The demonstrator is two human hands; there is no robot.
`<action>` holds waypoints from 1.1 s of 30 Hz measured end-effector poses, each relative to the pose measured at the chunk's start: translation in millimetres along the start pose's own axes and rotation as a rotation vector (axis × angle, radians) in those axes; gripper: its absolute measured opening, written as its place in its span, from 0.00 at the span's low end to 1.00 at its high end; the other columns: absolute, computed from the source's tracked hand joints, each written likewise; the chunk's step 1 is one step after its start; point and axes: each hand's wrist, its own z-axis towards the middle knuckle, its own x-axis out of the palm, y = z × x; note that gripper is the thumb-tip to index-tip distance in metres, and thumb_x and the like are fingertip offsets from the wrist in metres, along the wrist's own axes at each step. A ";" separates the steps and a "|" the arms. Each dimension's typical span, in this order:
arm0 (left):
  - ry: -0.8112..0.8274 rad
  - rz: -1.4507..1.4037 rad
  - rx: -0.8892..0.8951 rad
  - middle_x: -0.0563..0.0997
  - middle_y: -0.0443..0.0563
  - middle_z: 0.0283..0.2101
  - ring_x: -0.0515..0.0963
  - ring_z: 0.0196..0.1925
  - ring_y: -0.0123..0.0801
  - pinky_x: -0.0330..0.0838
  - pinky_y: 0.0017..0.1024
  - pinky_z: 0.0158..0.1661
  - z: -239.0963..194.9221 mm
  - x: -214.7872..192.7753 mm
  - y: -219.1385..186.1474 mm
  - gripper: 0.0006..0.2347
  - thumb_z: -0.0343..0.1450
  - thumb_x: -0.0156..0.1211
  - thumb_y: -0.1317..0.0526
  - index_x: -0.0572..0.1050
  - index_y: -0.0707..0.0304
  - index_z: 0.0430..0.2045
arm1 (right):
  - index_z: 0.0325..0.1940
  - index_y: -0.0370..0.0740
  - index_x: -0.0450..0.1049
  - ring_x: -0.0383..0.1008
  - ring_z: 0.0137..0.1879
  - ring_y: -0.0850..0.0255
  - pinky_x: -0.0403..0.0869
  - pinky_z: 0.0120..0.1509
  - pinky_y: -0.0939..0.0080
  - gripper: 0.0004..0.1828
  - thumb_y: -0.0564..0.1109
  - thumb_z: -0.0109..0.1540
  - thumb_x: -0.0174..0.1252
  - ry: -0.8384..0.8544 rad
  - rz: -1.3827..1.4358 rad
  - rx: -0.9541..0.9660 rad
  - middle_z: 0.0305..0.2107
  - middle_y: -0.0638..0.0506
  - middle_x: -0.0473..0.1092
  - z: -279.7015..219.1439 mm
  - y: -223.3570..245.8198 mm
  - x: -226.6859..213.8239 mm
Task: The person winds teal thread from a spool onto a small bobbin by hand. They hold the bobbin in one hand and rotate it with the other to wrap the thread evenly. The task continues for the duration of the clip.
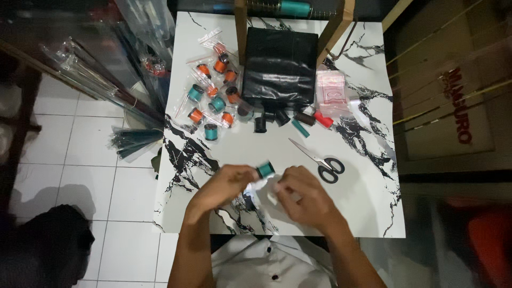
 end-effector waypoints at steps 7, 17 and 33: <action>0.352 0.017 0.149 0.83 0.67 0.41 0.80 0.31 0.41 0.73 0.34 0.34 -1.5 12.1 13.9 0.10 0.76 0.54 0.63 0.79 0.68 0.46 | 0.25 0.43 0.70 0.64 0.26 0.60 0.67 0.36 0.59 0.16 0.46 0.68 0.56 -0.141 0.076 0.154 0.18 0.53 0.64 10.2 -19.8 -11.7; 0.009 -0.044 0.222 0.83 0.63 0.38 0.76 0.27 0.35 0.70 0.32 0.33 13.1 0.7 18.9 0.12 0.76 0.54 0.60 0.78 0.66 0.50 | 0.31 0.38 0.71 0.70 0.29 0.51 0.70 0.39 0.50 0.12 0.42 0.69 0.53 0.070 0.151 0.291 0.21 0.43 0.69 0.5 14.3 -1.5; -0.146 -0.244 0.248 0.69 0.43 0.19 0.62 0.16 0.16 0.56 0.17 0.19 14.0 11.9 -9.9 0.10 0.76 0.52 0.65 0.79 0.69 0.46 | 0.37 0.35 0.74 0.75 0.35 0.48 0.72 0.48 0.44 0.06 0.36 0.67 0.52 0.138 0.186 0.342 0.26 0.42 0.74 -2.0 11.3 -0.6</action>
